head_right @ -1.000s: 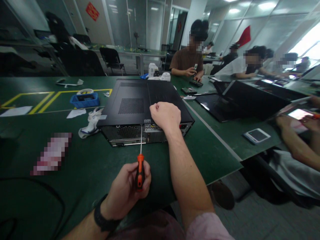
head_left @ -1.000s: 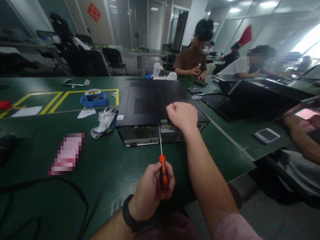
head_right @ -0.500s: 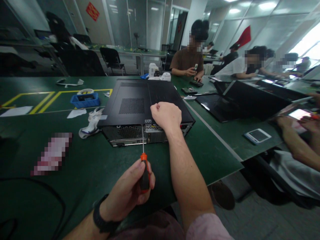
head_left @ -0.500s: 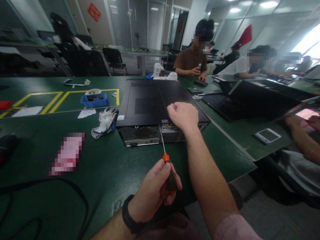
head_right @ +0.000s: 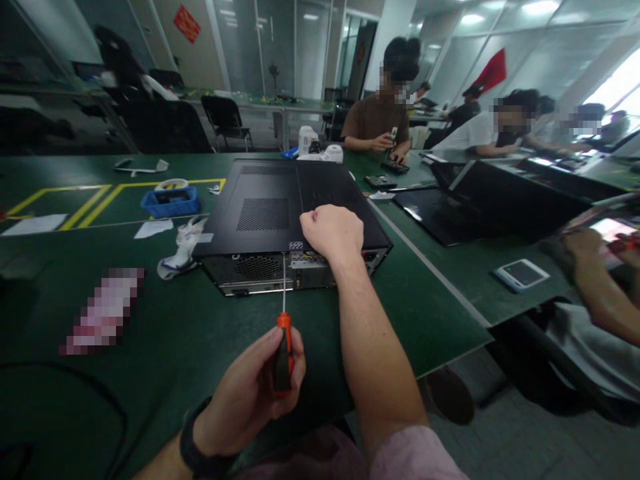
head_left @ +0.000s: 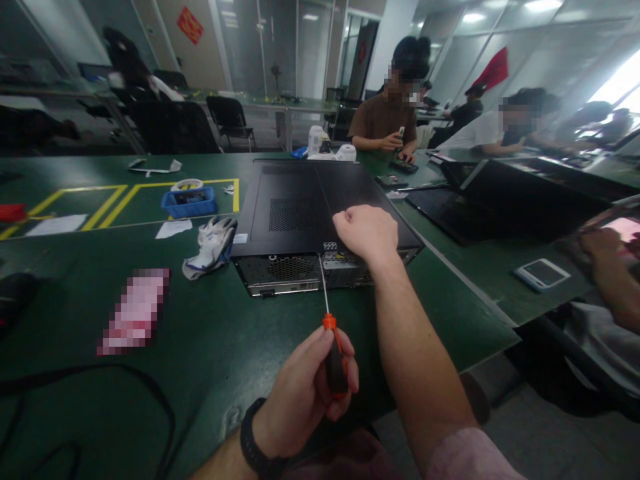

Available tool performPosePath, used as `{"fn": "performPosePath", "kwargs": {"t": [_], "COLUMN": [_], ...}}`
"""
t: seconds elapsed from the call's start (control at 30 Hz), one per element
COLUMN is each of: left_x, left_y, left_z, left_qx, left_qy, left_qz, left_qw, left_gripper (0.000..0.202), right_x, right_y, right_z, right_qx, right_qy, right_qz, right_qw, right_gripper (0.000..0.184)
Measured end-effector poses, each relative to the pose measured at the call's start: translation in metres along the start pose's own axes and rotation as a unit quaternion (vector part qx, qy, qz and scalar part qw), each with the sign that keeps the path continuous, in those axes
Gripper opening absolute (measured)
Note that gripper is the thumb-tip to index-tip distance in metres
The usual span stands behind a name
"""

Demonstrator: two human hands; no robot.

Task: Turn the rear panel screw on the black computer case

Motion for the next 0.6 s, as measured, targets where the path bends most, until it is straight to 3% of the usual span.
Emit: {"fn": "performPosePath", "kwargs": {"t": [0.3,0.6], "left_x": [0.0017,-0.0011], "left_y": [0.0003,-0.0019], "left_z": [-0.0026,0.0012], "left_qx": [0.043,0.044], "left_qy": [-0.048,-0.021], "left_qz": [-0.011,-0.016], "left_qw": [0.998,0.999], "left_gripper": [0.031,0.037], "right_x": [0.0012,0.0011], "right_y": [0.0014,0.0002], "right_z": [-0.0001,-0.0008], "right_qx": [0.006,0.003], "right_qy": [-0.003,-0.001], "right_qz": [0.000,-0.006], "right_qw": [1.000,1.000], "right_gripper": [0.042,0.043]}}
Point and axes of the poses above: each hand's wrist, its own y-axis towards the middle knuckle, its own z-axis out of the palm, x = y × z, the point moved 4 cm from there along y, towards the middle knuckle, and after that the axes turned 8 degrees about z, right-handed, at the moved point
